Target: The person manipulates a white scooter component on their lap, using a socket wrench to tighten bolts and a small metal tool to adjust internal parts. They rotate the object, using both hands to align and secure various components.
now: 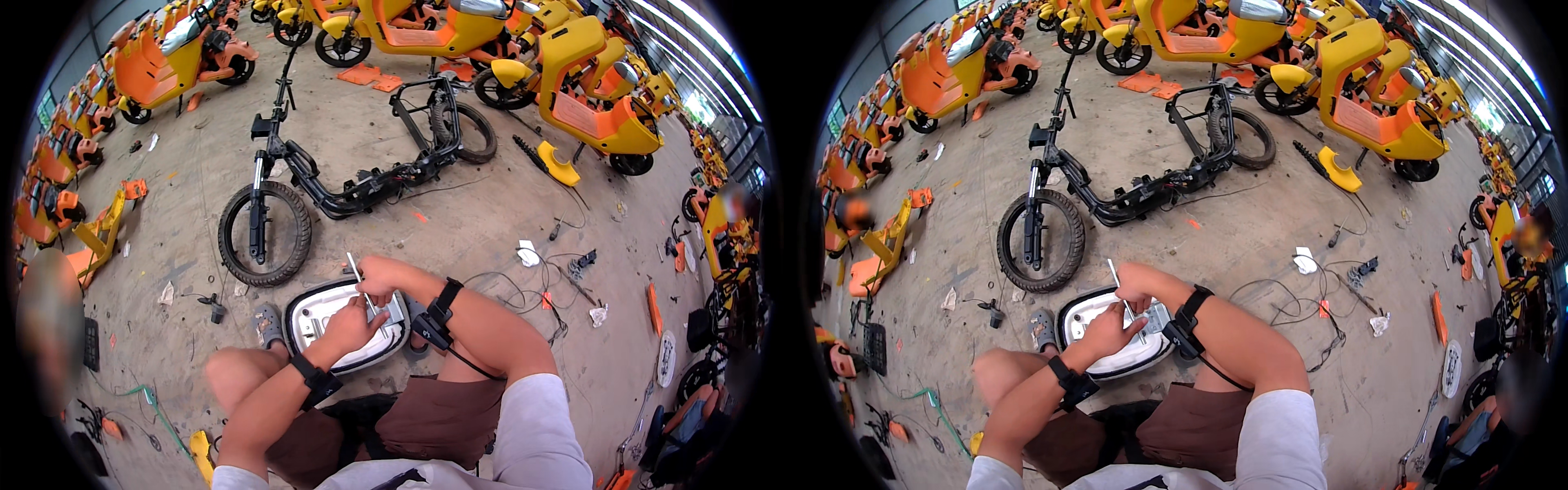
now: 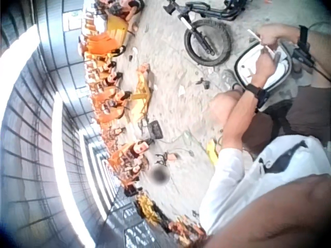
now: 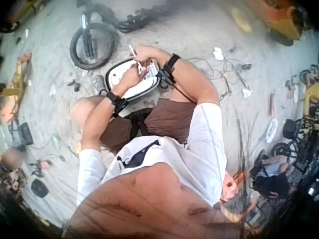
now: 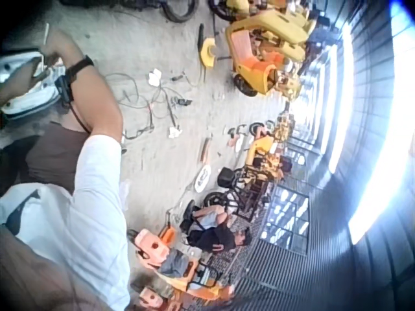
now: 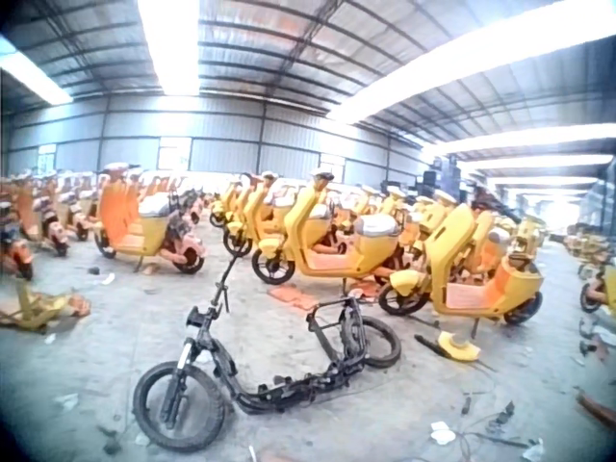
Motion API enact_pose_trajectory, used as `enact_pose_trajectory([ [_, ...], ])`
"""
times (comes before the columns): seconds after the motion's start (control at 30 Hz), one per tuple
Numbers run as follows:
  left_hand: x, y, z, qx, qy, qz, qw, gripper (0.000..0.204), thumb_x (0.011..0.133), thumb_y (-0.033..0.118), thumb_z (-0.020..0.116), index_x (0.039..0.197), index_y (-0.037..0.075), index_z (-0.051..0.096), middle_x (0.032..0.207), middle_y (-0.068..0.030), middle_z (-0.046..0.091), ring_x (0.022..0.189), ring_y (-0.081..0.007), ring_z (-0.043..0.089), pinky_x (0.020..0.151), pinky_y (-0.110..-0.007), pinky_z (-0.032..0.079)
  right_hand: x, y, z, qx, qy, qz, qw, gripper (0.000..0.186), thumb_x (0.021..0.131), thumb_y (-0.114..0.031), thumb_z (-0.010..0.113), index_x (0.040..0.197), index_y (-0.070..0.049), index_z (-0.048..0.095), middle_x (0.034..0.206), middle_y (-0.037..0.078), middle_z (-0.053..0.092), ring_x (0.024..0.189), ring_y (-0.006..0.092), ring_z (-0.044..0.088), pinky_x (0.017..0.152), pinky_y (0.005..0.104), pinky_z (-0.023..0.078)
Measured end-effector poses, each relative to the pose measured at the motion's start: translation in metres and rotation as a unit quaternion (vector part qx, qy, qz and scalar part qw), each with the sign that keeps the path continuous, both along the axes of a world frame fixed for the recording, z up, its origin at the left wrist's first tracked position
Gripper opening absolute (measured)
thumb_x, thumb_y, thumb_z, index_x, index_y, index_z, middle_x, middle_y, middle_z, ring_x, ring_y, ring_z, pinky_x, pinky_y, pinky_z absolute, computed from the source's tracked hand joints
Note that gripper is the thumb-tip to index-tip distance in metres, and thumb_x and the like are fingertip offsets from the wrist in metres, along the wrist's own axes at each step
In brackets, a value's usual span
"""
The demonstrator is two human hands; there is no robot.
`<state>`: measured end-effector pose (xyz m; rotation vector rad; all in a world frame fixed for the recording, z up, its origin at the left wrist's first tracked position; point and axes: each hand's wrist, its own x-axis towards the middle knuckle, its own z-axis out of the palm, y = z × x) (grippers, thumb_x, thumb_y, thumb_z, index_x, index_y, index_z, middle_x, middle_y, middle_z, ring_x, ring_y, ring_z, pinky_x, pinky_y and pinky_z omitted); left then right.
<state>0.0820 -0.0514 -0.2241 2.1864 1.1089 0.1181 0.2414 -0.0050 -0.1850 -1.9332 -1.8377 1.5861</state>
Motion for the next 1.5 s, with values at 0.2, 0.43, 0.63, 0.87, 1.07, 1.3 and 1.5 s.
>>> enact_pose_trajectory([
  [0.2, -0.007, 0.008, -0.016, 0.038, -0.014, 0.002, 0.999, 0.038, 0.092, 0.022, 0.054, 0.117, -0.006, 0.049, 0.104, -0.0315, 0.060, 0.083, -0.0465, 0.062, 0.074, -0.052, 0.051, 0.010, 0.006, 0.009, 0.127, -0.195, 0.047, 0.971, 0.038, 0.082, -0.037, 0.065, 0.086, 0.001, 0.071, 0.080, 0.018, 0.070, 0.079, 0.0307, 0.070, 0.075, 0.0398, 0.055],
  [0.43, -0.001, 0.018, -0.001, 0.080, 0.016, -0.042, 0.996, 0.054, 0.088, 0.013, 0.054, 0.136, -0.006, 0.040, 0.089, -0.0237, 0.066, 0.077, -0.0398, 0.065, 0.068, -0.049, 0.052, 0.027, -0.003, 0.019, 0.315, -0.221, 0.049, 0.922, 0.023, 0.076, -0.024, 0.069, 0.089, -0.006, 0.072, 0.093, 0.018, 0.070, 0.089, 0.0336, 0.068, 0.078, 0.0422, 0.054],
  [0.63, 0.002, 0.009, 0.001, 0.098, 0.013, -0.087, 0.991, 0.041, 0.093, 0.028, 0.053, 0.122, 0.000, 0.055, 0.084, -0.0217, 0.067, 0.075, -0.0396, 0.064, 0.065, -0.050, 0.050, 0.018, -0.009, 0.004, 0.239, -0.265, 0.198, 0.913, 0.027, 0.065, -0.009, 0.073, 0.091, -0.005, 0.072, 0.091, 0.016, 0.071, 0.085, 0.0345, 0.068, 0.072, 0.0412, 0.056],
  [0.87, -0.005, 0.007, 0.004, 0.055, 0.041, -0.118, 0.991, 0.042, 0.094, 0.042, 0.053, 0.096, 0.001, 0.063, 0.080, -0.0217, 0.067, 0.076, -0.0402, 0.064, 0.070, -0.049, 0.050, 0.009, -0.007, 0.029, 0.160, -0.299, 0.255, 0.906, 0.062, 0.054, -0.032, 0.091, 0.107, -0.006, 0.070, 0.102, 0.013, 0.070, 0.091, 0.0292, 0.069, 0.079, 0.0382, 0.055],
  [1.07, -0.005, 0.010, -0.001, 0.084, 0.004, -0.143, 0.986, 0.042, 0.091, 0.043, 0.057, 0.100, 0.003, 0.066, 0.075, -0.0172, 0.067, 0.072, -0.0377, 0.065, 0.066, -0.047, 0.050, 0.019, -0.013, 0.012, 0.246, -0.218, 0.280, 0.902, 0.052, 0.059, -0.041, 0.086, 0.086, 0.000, 0.072, 0.085, 0.017, 0.071, 0.086, 0.0333, 0.068, 0.073, 0.0416, 0.054],
  [1.3, -0.015, 0.020, 0.004, 0.081, -0.028, -0.076, 0.993, 0.028, 0.081, 0.022, 0.069, 0.100, 0.001, 0.064, 0.084, -0.0206, 0.067, 0.081, -0.0396, 0.064, 0.070, -0.047, 0.049, 0.000, -0.014, 0.003, 0.246, -0.224, 0.260, 0.907, 0.045, 0.071, -0.043, 0.077, 0.101, -0.009, 0.074, 0.103, 0.012, 0.071, 0.095, 0.0312, 0.068, 0.081, 0.0430, 0.054],
  [1.5, -0.012, 0.024, 0.011, 0.181, -0.060, -0.080, 0.978, 0.027, 0.081, 0.014, 0.068, 0.103, -0.002, 0.062, 0.104, -0.0202, 0.065, 0.099, -0.0396, 0.060, 0.086, -0.046, 0.047, -0.006, -0.002, -0.018, 0.227, -0.262, 0.227, 0.910, 0.029, 0.075, -0.029, 0.071, 0.095, -0.008, 0.075, 0.094, 0.011, 0.072, 0.090, 0.0296, 0.068, 0.077, 0.0416, 0.054],
])
